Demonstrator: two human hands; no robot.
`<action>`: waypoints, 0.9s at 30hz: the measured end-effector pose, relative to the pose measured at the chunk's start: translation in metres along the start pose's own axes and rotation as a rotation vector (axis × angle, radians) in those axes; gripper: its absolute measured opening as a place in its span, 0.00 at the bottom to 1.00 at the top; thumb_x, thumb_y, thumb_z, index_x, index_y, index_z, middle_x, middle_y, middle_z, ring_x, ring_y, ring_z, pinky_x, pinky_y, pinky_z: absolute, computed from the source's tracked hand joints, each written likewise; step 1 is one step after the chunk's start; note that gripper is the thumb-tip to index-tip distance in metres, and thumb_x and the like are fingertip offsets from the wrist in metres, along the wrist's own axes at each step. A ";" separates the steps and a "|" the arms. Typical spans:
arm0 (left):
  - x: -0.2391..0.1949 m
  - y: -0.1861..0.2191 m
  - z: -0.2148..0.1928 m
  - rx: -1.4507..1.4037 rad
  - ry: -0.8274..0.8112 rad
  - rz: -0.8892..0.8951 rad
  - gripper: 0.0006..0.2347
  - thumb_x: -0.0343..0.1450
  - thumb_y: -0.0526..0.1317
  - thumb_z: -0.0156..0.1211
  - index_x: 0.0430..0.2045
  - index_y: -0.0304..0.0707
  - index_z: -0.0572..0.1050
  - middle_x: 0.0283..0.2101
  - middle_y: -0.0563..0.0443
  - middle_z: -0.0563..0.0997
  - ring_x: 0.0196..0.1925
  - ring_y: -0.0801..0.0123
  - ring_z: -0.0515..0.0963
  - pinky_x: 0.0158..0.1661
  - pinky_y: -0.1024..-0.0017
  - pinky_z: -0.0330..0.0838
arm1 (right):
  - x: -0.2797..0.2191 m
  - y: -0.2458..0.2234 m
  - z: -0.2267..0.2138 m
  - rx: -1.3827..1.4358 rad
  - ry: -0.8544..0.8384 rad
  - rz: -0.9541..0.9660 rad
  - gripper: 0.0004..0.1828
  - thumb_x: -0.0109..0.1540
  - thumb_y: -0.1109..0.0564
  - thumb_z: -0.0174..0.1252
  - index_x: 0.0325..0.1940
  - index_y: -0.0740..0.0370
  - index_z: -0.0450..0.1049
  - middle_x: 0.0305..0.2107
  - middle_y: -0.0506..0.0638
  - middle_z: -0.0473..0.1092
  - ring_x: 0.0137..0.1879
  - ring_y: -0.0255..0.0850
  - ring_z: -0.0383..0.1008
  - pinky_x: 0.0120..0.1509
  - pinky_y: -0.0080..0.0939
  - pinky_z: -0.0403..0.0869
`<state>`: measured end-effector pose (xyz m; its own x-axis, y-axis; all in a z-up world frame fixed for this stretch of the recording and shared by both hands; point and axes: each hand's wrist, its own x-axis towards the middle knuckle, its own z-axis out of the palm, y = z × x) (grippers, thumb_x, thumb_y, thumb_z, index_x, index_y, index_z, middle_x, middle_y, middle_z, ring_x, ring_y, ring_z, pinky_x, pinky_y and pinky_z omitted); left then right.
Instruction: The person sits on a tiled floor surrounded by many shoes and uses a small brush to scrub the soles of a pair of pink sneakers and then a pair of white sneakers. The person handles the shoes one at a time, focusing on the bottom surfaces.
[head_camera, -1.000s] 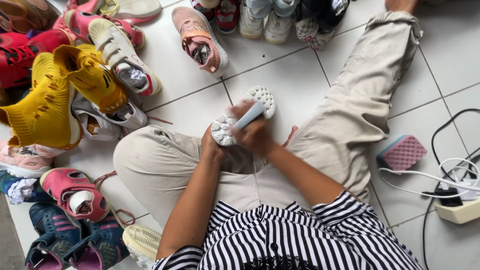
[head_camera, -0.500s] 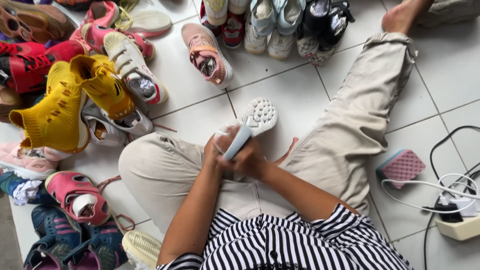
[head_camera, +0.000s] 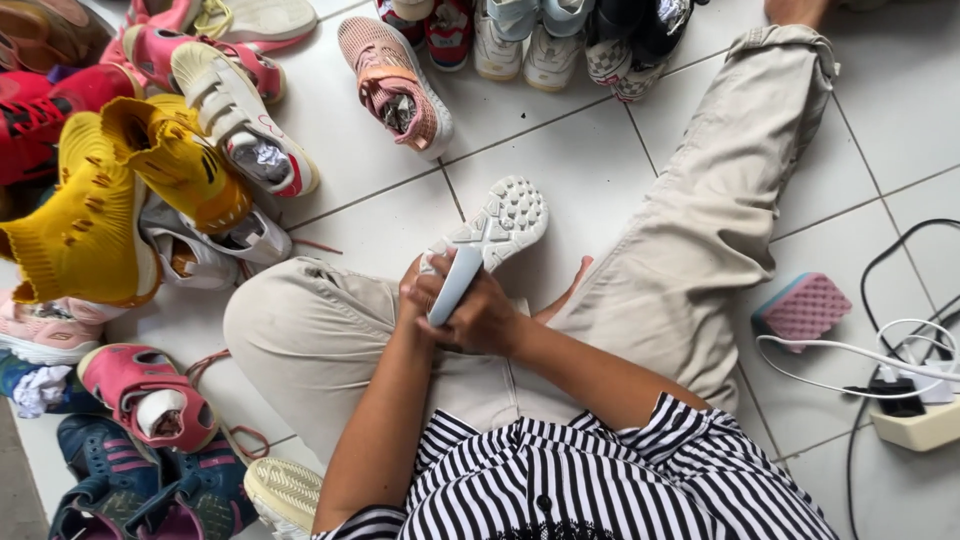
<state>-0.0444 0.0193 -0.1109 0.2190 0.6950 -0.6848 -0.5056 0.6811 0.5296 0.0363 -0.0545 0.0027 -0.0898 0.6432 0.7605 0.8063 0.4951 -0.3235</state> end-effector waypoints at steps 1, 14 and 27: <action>0.010 -0.003 -0.009 0.007 0.003 0.004 0.06 0.66 0.38 0.60 0.21 0.35 0.77 0.21 0.44 0.82 0.24 0.69 0.84 0.28 0.73 0.81 | -0.001 0.029 0.004 0.004 0.007 0.004 0.17 0.62 0.40 0.62 0.49 0.47 0.81 0.47 0.43 0.78 0.62 0.48 0.74 0.73 0.55 0.68; -0.036 0.008 0.020 -0.009 0.046 0.019 0.05 0.65 0.35 0.64 0.23 0.29 0.79 0.22 0.41 0.80 0.25 0.64 0.82 0.28 0.68 0.77 | -0.002 0.009 -0.009 0.095 -0.044 0.137 0.19 0.56 0.43 0.70 0.48 0.51 0.82 0.41 0.45 0.77 0.57 0.47 0.74 0.71 0.51 0.69; -0.086 0.030 0.063 -0.035 -0.013 -0.074 0.09 0.63 0.42 0.72 0.25 0.35 0.81 0.28 0.40 0.84 0.29 0.53 0.85 0.35 0.61 0.81 | -0.097 0.200 0.008 0.004 0.037 0.725 0.22 0.67 0.41 0.58 0.59 0.56 0.77 0.46 0.58 0.77 0.57 0.55 0.75 0.65 0.54 0.70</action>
<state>-0.0255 -0.0055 -0.0049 0.2673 0.6461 -0.7149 -0.5161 0.7225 0.4600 0.2019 -0.0131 -0.1402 0.4863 0.7904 0.3725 0.6538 -0.0463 -0.7552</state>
